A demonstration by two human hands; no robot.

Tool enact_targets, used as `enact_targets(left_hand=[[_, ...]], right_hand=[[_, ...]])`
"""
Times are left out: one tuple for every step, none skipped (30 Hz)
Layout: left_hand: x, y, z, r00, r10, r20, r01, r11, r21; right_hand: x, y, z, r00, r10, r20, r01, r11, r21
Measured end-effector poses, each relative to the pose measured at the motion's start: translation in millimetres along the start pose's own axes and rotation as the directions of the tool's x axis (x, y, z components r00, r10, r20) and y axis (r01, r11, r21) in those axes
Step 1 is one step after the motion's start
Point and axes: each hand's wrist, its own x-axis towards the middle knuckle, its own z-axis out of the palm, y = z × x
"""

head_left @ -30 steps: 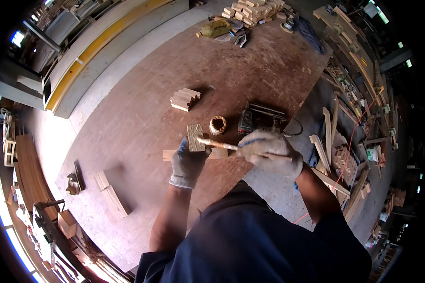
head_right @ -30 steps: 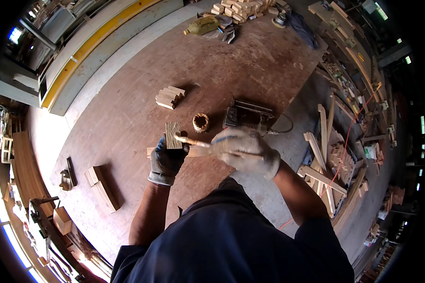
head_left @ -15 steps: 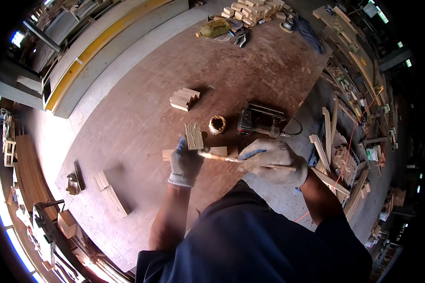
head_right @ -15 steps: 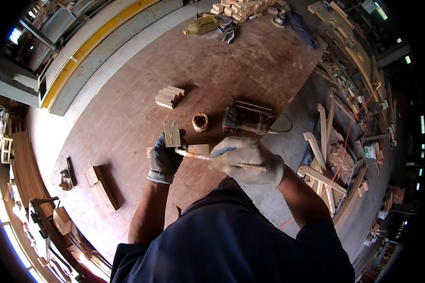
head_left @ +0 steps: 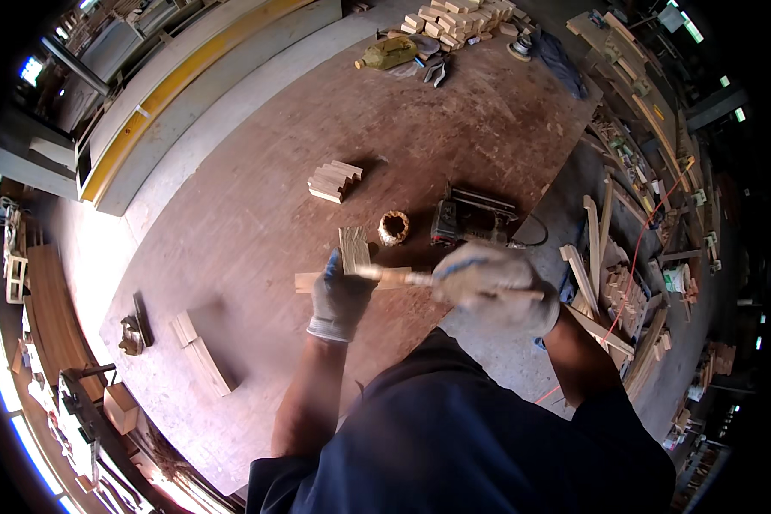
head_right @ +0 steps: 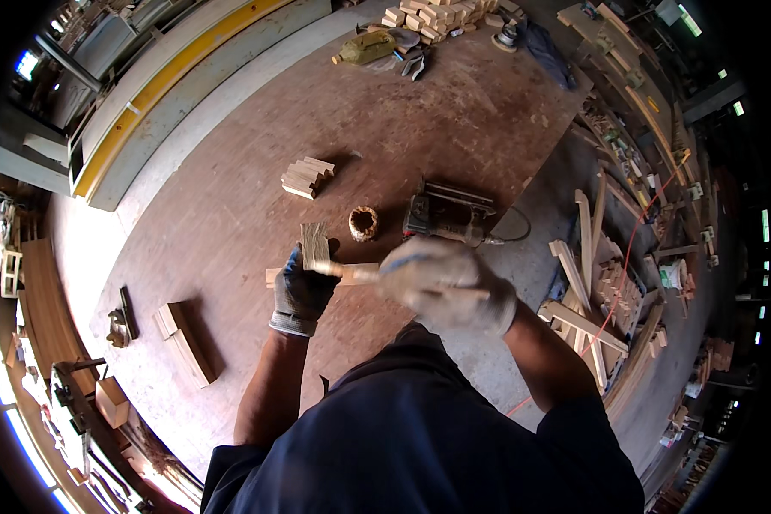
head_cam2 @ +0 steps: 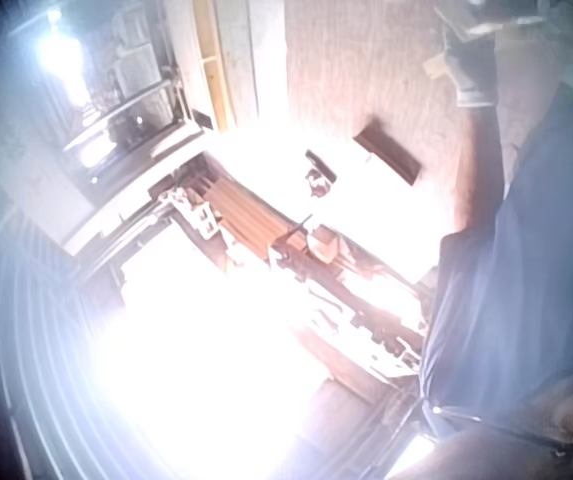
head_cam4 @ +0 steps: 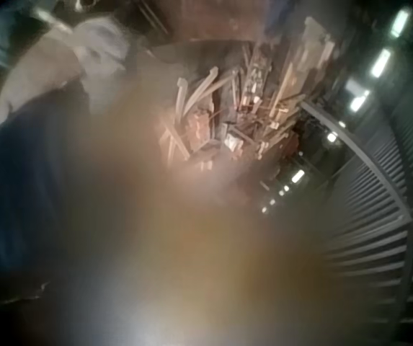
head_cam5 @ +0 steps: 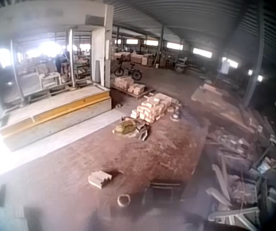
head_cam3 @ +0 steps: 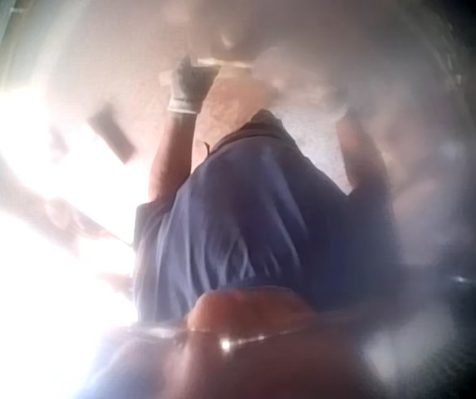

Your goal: The person applies glue to small wooden blocks and uses a nail gun to fasten them together on a workbench. They then move to a larger table to assemble these blocks into a wooden box structure, hammering them into place and stacking the finished units.

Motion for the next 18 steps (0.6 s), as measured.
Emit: enact_targets(left_hand=[[3.4,-2.3,-1.7,0.997,-0.071,-0.018,0.065,0.974,-0.217],[-1.0,-4.4,-4.2,0.999,-0.041,-0.017,0.039,0.993,-0.114],[-2.8,3.4,-2.2,1.0,-0.014,-0.009,0.014,1.0,-0.01],[-4.4,11.7,-0.2,1.0,0.014,0.0,-0.014,0.996,0.093],[-7.4,21.2,-2.2,0.999,0.012,0.032,-0.015,0.994,0.104],[-11.1,21.8,-9.6,0.999,-0.002,0.035,-0.001,0.997,0.082],[-14.7,22.5,-16.1,0.999,-0.017,0.043,0.014,0.998,0.058],[-17.2,23.2,-22.1,0.998,-0.029,0.052,0.028,0.999,0.033],[-21.4,38.0,-23.8,0.993,-0.109,0.043,0.11,0.993,-0.032],[-26.0,56.8,-23.0,0.981,-0.189,0.035,0.192,0.977,-0.097],[-30.7,76.6,-13.5,0.973,-0.222,-0.056,0.214,0.969,-0.124],[-35.0,85.0,-7.9,0.982,-0.176,-0.067,0.177,0.984,0.008],[-39.8,89.8,-3.6,0.989,-0.129,-0.069,0.138,0.98,0.14],[-42.2,92.3,-1.1,0.995,-0.082,-0.062,0.096,0.958,0.27],[-42.4,93.3,0.4,1.0,-0.006,-0.022,0.016,0.878,0.478],[-41.9,91.6,0.5,0.993,0.102,0.053,-0.113,0.784,0.611],[-39.9,88.2,-0.9,0.969,0.198,0.149,-0.244,0.657,0.714],[-39.0,83.8,-2.6,0.928,0.279,0.248,-0.361,0.502,0.786]], right_hand=[[-1.3,6.5,-3.2,0.994,0.01,-0.105,-0.019,0.997,-0.079],[0.4,14.0,-3.6,0.982,0.063,-0.179,-0.087,0.988,-0.125],[1.8,22.1,-4.5,0.958,0.115,-0.262,-0.163,0.972,-0.171],[2.2,29.8,-5.1,0.923,0.159,-0.351,-0.243,0.947,-0.21],[3.9,39.5,-3.6,0.887,0.254,-0.387,-0.339,0.925,-0.171],[6.0,52.7,-0.7,0.859,0.326,-0.395,-0.408,0.902,-0.143],[6.6,66.6,2.2,0.822,0.4,-0.405,-0.479,0.871,-0.113],[8.3,77.9,4.0,0.78,0.471,-0.412,-0.546,0.834,-0.081],[10.6,89.3,5.8,0.782,0.478,-0.4,-0.559,0.821,-0.113],[14.3,98.4,7.7,0.785,0.486,-0.385,-0.57,0.809,-0.143],[17.3,108.2,10.7,0.787,0.495,-0.369,-0.581,0.795,-0.172],[20.7,117.4,14.8,0.791,0.487,-0.371,-0.582,0.785,-0.211],[22.8,127.1,20.1,0.794,0.48,-0.373,-0.584,0.773,-0.249],[24.2,138.1,26.2,0.796,0.474,-0.376,-0.586,0.758,-0.286],[23.3,151.5,35.1,0.757,0.529,-0.383,-0.644,0.702,-0.304],[27.1,163.9,40.2,0.699,0.621,-0.356,-0.715,0.619,-0.325],[26.7,173.6,44.2,0.635,0.694,-0.34,-0.773,0.564,-0.292],[30.1,175.2,47.6,0.573,0.758,-0.311,-0.819,0.51,-0.264]])
